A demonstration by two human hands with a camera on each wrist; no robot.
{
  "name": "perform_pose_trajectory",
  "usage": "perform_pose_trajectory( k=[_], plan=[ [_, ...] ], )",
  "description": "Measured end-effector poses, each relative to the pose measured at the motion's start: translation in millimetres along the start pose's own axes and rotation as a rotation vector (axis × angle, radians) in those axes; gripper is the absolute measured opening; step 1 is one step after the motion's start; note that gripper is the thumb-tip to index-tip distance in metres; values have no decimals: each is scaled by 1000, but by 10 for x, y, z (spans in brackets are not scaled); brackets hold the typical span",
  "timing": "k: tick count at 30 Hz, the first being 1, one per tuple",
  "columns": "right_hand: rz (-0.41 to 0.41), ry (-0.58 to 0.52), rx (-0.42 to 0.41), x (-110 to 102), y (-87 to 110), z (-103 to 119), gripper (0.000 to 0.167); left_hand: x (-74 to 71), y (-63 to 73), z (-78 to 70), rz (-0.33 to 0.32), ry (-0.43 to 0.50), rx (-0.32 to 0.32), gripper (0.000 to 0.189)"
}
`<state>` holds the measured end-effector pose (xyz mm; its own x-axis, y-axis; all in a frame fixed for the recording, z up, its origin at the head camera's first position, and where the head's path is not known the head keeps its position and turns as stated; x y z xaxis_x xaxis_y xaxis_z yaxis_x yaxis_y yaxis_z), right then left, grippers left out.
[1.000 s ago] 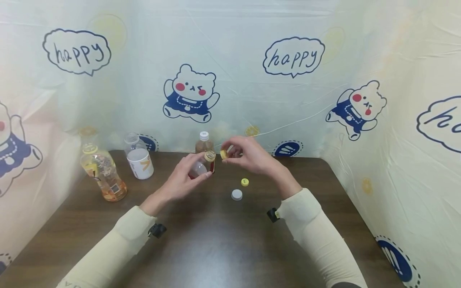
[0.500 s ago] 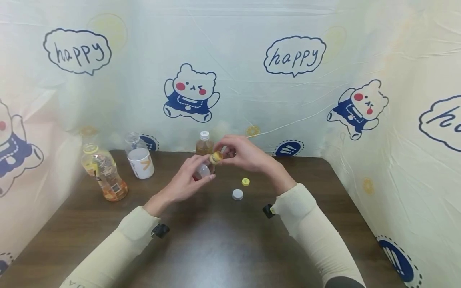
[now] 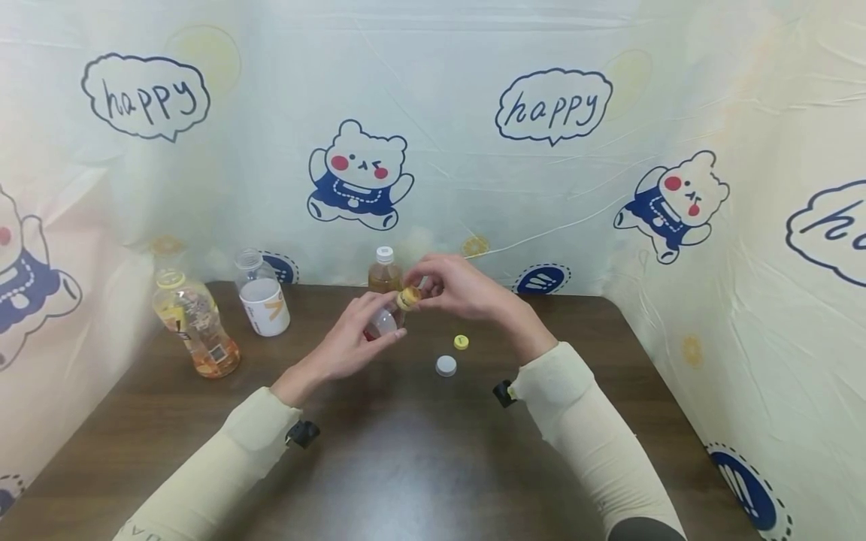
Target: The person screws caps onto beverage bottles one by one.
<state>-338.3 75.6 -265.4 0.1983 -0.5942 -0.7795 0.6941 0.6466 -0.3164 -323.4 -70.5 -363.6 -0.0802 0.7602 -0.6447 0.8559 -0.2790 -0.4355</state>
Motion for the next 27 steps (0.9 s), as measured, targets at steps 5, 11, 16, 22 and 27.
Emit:
perform_pose_trajectory(
  k=[5,11,16,22,27],
  plan=[
    [4,5,-6,-4,12,9,30,0,-3,-9,-2,-9,4,64],
    [8,0,-27,-3,24,-1,28,12,-3,-16,9,-9,2,63],
    [24,20,-38,18,32,-14,24,34,18,-12,22,8,2,62],
    [15,130,4,46,52,-79,18,48,32,-16,23,12,8,63],
    [8,243,62,36,76,-133,37,61,19,-26,23,1,23,63]
  ],
)
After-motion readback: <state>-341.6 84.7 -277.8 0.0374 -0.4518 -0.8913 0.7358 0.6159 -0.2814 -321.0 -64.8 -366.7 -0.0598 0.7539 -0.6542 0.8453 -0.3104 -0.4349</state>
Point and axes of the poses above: each hand's wrist, its own y-axis away from the middle knuckle, its own x-axis out of the palm, z = x × y, the point moved 8 cm from there along -y, towards the middle knuckle, and after that the axes turned 8 degrees about -z, right-handed, at the moved point
